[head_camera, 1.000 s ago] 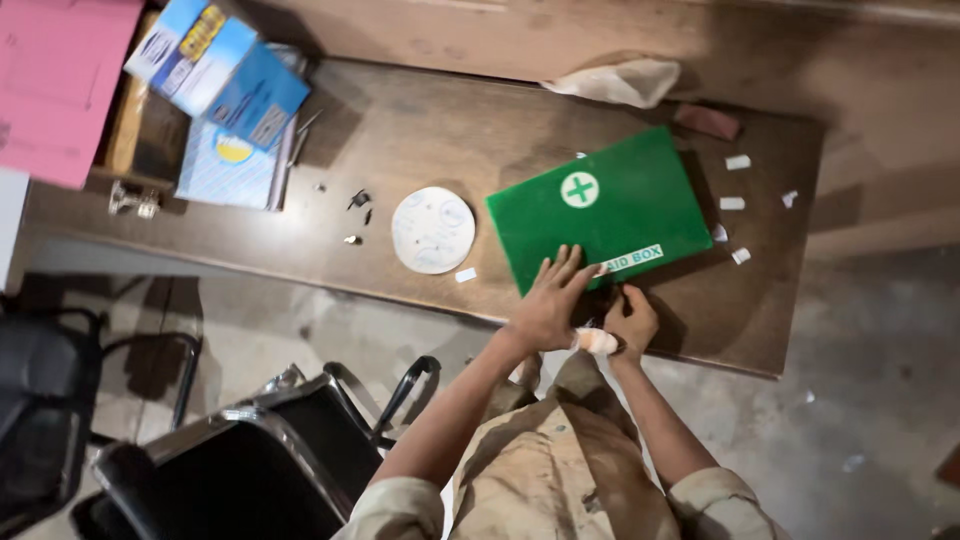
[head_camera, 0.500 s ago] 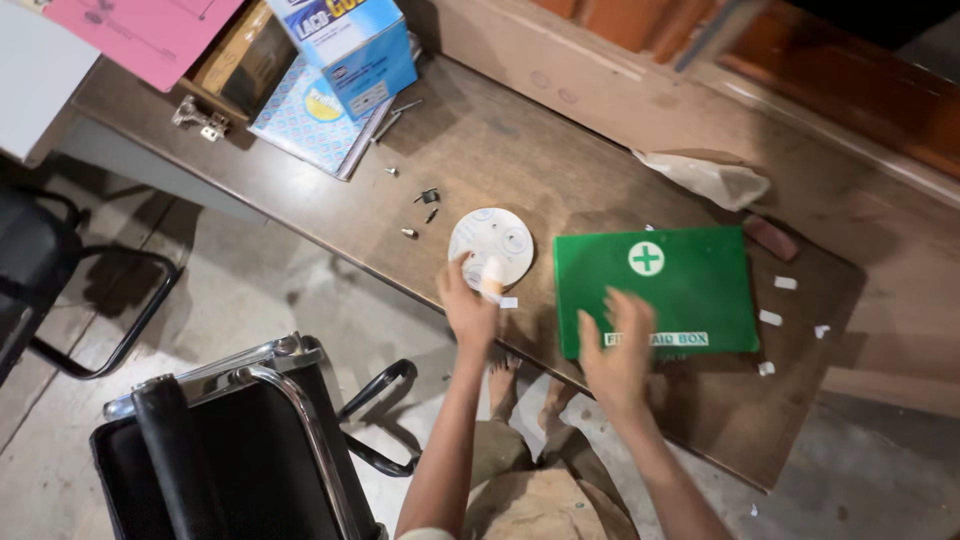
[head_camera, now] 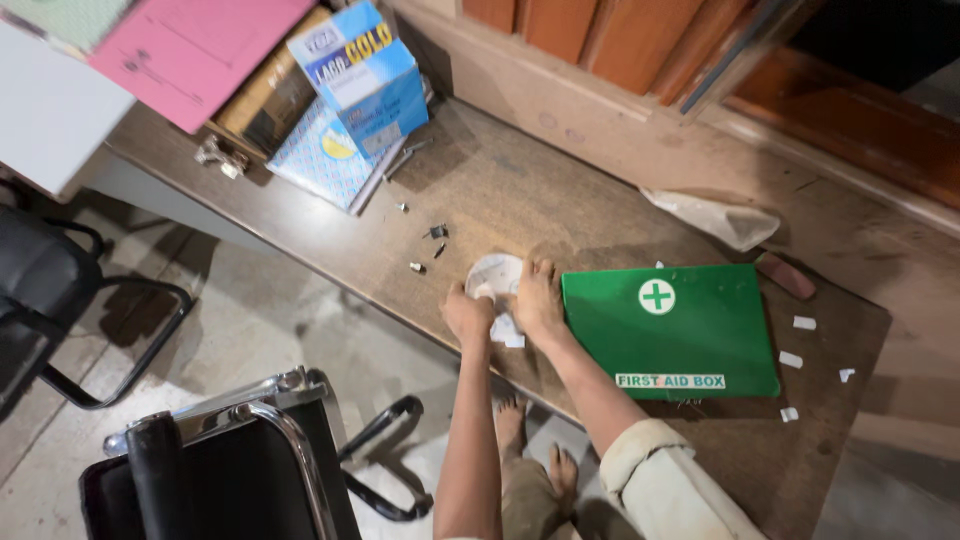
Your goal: The person takes a roll of gauze bandage from a green first aid box on the workbench, unwinds and wraps the gauze around their own hand and fingers, secures the wrap, then closes the first aid box lid.
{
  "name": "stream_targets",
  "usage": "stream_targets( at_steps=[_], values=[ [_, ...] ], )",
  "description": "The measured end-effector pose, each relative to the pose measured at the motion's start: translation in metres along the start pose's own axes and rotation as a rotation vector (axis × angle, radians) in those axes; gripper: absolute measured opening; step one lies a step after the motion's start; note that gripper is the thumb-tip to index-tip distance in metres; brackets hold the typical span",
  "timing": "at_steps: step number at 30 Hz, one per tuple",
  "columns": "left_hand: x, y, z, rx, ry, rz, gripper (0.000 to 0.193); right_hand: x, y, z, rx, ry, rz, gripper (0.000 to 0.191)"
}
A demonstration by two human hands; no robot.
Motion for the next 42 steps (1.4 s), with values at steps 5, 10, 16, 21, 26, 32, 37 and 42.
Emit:
stream_targets(
  at_steps=[5,10,16,21,26,32,37,42],
  values=[
    [0.010,-0.019,-0.029,-0.099,-0.031,0.229,0.039,-0.022,-0.060,-0.009,-0.265,0.417,-0.024,0.061],
    [0.064,-0.087,-0.072,-0.048,-0.742,0.049,0.036,-0.090,-0.159,0.046,0.121,1.449,0.789,0.055],
    [0.127,-0.182,-0.089,-0.149,-0.695,-0.378,0.050,-0.140,-0.193,0.079,-0.010,1.601,1.031,0.052],
    [0.137,-0.202,-0.089,0.015,-0.645,-0.105,0.039,-0.163,-0.194,0.074,-0.410,1.529,1.035,0.043],
    [0.125,-0.197,-0.071,0.157,-0.658,-0.111,0.026,-0.187,-0.190,0.070,-0.438,1.791,0.970,0.028],
    [0.086,-0.179,-0.029,0.312,-0.440,0.086,0.021,-0.194,-0.195,0.066,-0.512,1.852,1.056,0.027],
    [0.046,-0.174,0.000,0.460,-0.384,0.419,0.022,-0.196,-0.197,0.056,-0.510,1.761,1.032,0.025],
    [0.026,-0.165,0.023,0.550,-0.248,0.345,0.033,-0.202,-0.200,0.050,-0.440,1.570,0.882,0.015]
  ],
)
Point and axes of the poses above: each hand's wrist, its own y-axis towards the middle knuckle, its own z-axis out of the palm, x = y × z, the point moved 4 cm from there along y, towards the middle knuckle, and after that the axes turned 12 degrees about -y, right-handed, at the moved point
